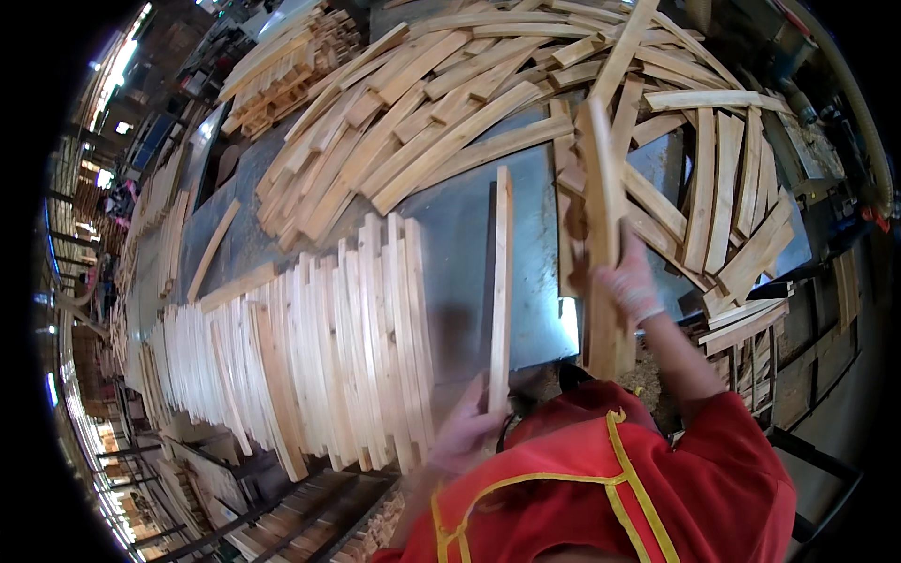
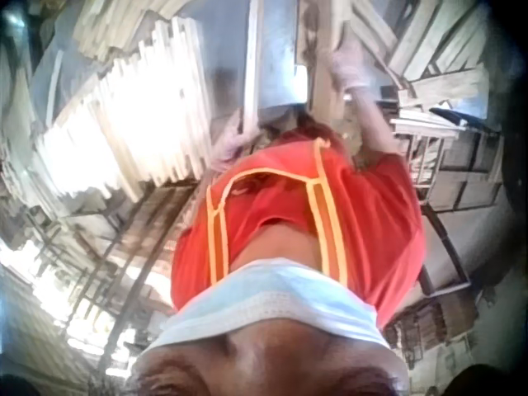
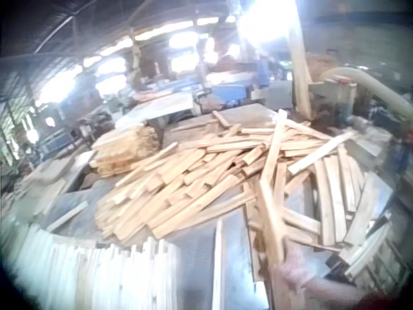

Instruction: The person sorts wooden planks on a metal table in a workshop. They pick up planks from a disorganized pile, align them, and place them into a neat stack.

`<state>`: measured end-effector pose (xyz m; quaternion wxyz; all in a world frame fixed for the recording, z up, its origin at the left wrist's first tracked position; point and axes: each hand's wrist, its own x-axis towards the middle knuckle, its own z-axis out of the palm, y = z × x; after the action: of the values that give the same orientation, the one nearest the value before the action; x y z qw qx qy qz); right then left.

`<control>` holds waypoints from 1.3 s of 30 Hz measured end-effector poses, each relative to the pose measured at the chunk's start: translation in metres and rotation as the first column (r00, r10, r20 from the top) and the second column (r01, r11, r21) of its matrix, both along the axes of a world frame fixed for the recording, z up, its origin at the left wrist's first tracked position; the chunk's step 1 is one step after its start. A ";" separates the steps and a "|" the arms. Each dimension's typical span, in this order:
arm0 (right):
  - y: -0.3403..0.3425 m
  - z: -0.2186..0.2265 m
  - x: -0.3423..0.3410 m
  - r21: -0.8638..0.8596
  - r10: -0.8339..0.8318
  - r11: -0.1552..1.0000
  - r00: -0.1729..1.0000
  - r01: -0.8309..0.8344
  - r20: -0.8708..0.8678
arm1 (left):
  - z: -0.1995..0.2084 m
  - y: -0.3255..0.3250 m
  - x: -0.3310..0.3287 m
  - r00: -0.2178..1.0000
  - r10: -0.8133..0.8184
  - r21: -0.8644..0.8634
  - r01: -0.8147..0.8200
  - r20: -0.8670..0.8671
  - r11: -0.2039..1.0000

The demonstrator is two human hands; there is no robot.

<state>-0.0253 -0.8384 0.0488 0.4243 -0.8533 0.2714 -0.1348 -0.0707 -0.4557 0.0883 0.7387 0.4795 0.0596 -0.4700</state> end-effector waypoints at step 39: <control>-0.097 -0.001 -0.023 -0.497 0.052 0.867 0.990 0.021 0.132 | -0.054 -0.153 0.051 0.196 -0.850 0.817 -0.446 0.488 0.366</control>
<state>-0.0488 -0.9358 0.0478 0.2096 -0.9241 0.1899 -0.2568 -0.0195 -0.6084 0.0341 0.1093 0.9589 -0.2514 -0.0733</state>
